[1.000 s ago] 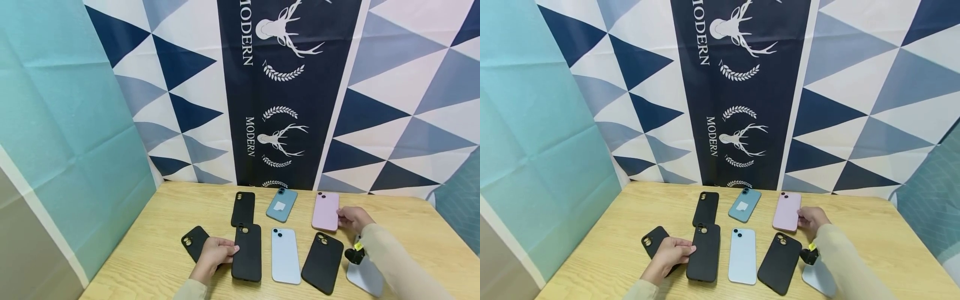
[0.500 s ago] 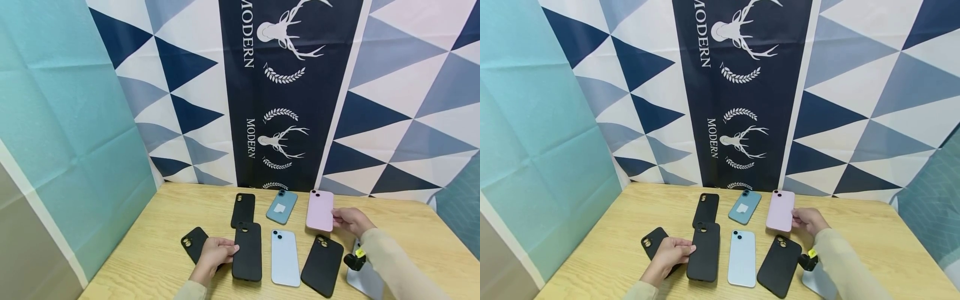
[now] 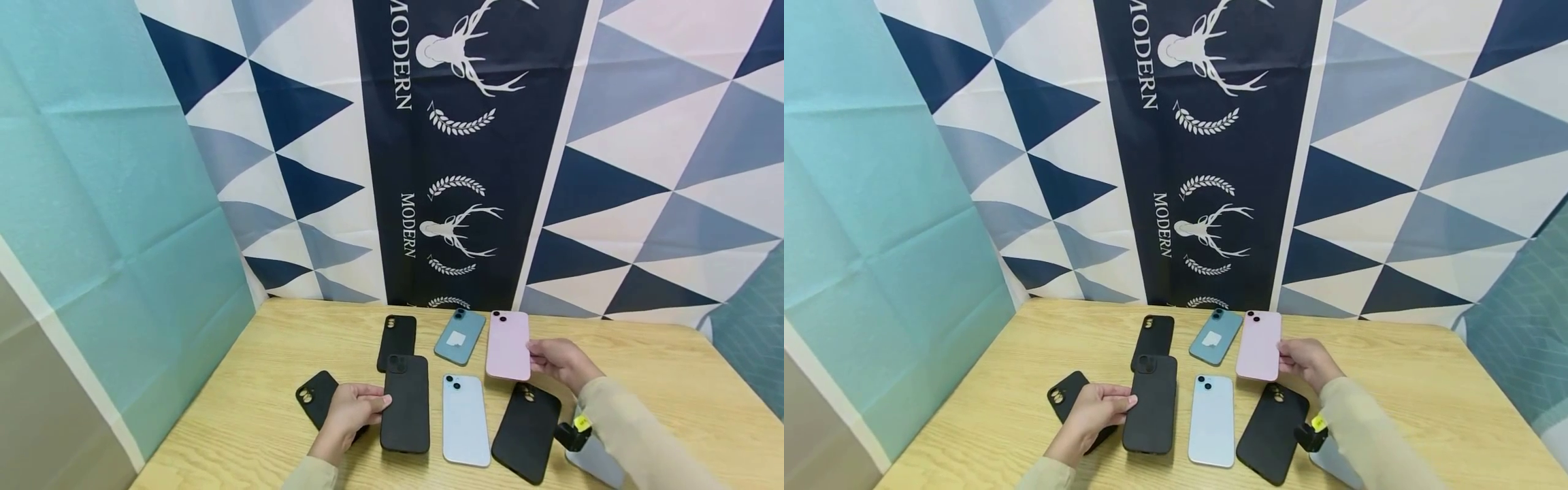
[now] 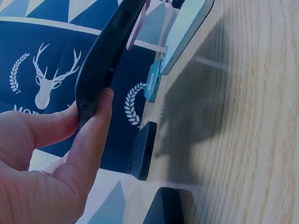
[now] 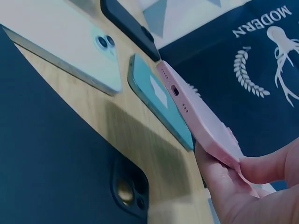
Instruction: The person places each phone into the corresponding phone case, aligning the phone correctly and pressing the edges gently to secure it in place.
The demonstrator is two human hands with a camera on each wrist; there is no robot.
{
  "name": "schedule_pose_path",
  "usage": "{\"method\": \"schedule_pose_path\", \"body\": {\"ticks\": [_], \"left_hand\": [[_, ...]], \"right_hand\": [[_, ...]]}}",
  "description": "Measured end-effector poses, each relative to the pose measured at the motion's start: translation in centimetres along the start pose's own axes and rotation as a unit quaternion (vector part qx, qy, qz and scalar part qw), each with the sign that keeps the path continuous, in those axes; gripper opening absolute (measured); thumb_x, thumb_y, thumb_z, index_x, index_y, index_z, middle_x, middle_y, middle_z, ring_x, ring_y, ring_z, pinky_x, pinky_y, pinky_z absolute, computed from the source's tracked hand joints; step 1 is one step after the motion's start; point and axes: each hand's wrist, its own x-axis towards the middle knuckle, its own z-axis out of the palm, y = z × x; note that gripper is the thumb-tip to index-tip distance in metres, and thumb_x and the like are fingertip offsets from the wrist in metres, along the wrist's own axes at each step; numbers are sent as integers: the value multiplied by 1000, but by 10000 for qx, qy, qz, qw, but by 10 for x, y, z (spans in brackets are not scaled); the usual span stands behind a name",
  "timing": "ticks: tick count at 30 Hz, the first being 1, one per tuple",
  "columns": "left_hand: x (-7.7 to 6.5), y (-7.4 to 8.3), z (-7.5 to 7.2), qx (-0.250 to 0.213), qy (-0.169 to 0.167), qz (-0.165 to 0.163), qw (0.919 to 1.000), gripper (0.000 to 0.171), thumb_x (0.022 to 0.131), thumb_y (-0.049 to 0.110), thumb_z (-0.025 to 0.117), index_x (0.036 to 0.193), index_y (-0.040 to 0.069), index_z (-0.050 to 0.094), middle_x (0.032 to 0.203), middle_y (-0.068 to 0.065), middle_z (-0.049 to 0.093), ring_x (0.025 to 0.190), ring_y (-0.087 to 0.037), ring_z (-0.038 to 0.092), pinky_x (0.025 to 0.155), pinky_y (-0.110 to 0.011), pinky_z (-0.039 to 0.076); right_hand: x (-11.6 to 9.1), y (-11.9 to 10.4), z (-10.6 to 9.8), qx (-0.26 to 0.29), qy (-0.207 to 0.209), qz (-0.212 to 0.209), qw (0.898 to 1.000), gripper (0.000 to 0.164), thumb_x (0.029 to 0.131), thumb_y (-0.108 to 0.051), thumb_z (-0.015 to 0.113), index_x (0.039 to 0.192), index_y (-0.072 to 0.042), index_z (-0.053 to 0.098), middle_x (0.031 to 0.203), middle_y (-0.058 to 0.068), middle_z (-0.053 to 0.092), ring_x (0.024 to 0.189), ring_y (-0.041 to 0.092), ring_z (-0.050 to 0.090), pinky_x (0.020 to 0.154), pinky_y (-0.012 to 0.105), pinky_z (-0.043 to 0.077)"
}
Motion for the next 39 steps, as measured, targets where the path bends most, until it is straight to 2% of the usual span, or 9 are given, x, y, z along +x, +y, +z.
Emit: {"method": "schedule_pose_path", "body": {"ticks": [7,11,15,22,30,39], "left_hand": [[1,-1,8,-177,-67,20,9998,32,87,5,71,113,-13,65,95,-16,75,75,-10,72,65,-24,60],[2,3,11,-288,-68,69,9995,30,87,5,71,111,-13,66,92,-15,75,74,-11,72,66,-25,61],[2,4,10,-373,-55,49,9993,29,87,4,71,111,-12,66,91,-14,76,74,-10,72,66,-25,61],[1,-2,9,-401,-107,-22,9991,31,87,4,71,112,-13,65,91,-12,75,73,-9,70,67,-25,61],[1,-3,8,-468,-163,-44,9988,31,88,5,71,113,-12,65,92,-13,76,74,-9,71,66,-25,61],[3,2,11,-481,-131,-36,9987,29,88,6,70,111,-11,66,91,-11,76,73,-8,70,67,-25,61]], "right_hand": [[-6,5,16,281,-317,-137,9990,27,100,1,40,118,18,49,68,-3,66,65,5,65,63,21,59],[-11,3,26,445,-400,2,9982,40,102,-3,42,134,20,37,72,-3,67,69,5,65,66,23,60],[-16,-1,34,246,-313,120,9991,52,103,-7,44,144,18,25,76,-4,67,71,5,65,69,23,60],[-20,2,41,-243,-208,22,9995,50,104,-8,41,141,21,28,78,-4,66,72,4,63,69,22,59],[-21,10,48,-169,-376,26,9991,50,104,-8,41,142,21,27,80,-5,67,73,4,65,70,22,60],[-27,9,63,-415,-261,-3,9988,49,104,-10,41,143,19,30,84,-3,68,76,6,64,71,23,60]]}}
